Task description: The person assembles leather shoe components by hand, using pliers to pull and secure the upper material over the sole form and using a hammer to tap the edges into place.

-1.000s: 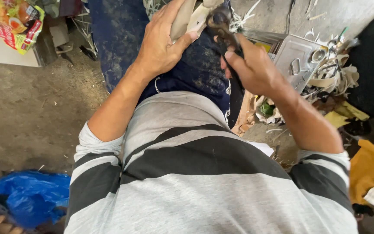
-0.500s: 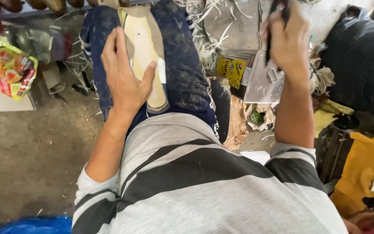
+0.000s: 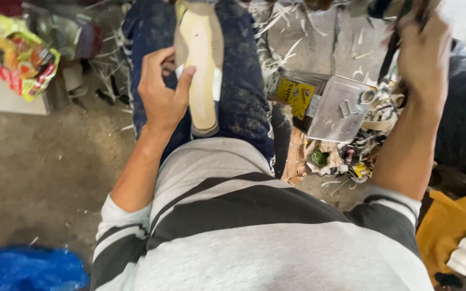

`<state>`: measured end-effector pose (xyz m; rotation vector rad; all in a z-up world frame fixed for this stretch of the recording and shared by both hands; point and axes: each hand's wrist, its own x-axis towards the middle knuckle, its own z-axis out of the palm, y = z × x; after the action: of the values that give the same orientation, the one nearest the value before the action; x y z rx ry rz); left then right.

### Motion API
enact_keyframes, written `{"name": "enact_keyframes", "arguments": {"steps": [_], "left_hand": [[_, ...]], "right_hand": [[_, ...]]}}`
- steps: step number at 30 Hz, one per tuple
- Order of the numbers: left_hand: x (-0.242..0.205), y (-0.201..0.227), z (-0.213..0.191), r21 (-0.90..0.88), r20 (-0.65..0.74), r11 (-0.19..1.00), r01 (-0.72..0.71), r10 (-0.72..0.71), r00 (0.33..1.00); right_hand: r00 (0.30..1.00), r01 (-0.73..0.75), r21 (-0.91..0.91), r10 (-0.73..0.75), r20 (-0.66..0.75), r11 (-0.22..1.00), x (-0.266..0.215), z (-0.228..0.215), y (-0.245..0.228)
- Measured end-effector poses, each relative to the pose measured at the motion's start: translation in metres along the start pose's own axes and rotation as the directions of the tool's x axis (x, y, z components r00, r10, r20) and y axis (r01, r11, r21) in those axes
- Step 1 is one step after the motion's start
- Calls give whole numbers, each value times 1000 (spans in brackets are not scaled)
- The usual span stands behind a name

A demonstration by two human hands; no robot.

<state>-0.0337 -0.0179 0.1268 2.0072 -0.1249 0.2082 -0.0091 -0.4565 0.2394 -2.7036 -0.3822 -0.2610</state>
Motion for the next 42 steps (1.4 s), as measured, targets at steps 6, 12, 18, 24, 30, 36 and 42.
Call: {"name": "enact_keyframes", "arguments": {"steps": [6,12,18,24,30,36,42], "left_hand": [[2,-10,15,223,-84,934,-279,304,949],[3,-1,19,297,-117,909,-293,339,934],[-4,-15,14,-336,-166,886,319,-389,906],[23,-10,-2,-420,179,889,180,-113,977],[7,-16,-15,-170,377,967,188,-112,919],[11,-35,-32,-130,448,985,114,-44,893],[13,-28,-27,-132,446,991,-6,64,892]], "right_hand": [[566,-386,252,12,824,888,-79,95,-139],[954,-296,439,285,94,848,-23,171,-195],[950,-271,582,310,35,767,-20,211,-187],[934,-164,626,324,-150,762,-35,227,-191],[921,-171,723,370,-124,669,-35,225,-193],[940,-122,702,309,-145,701,-36,229,-190],[956,-94,577,236,-176,811,-34,226,-189]]}}
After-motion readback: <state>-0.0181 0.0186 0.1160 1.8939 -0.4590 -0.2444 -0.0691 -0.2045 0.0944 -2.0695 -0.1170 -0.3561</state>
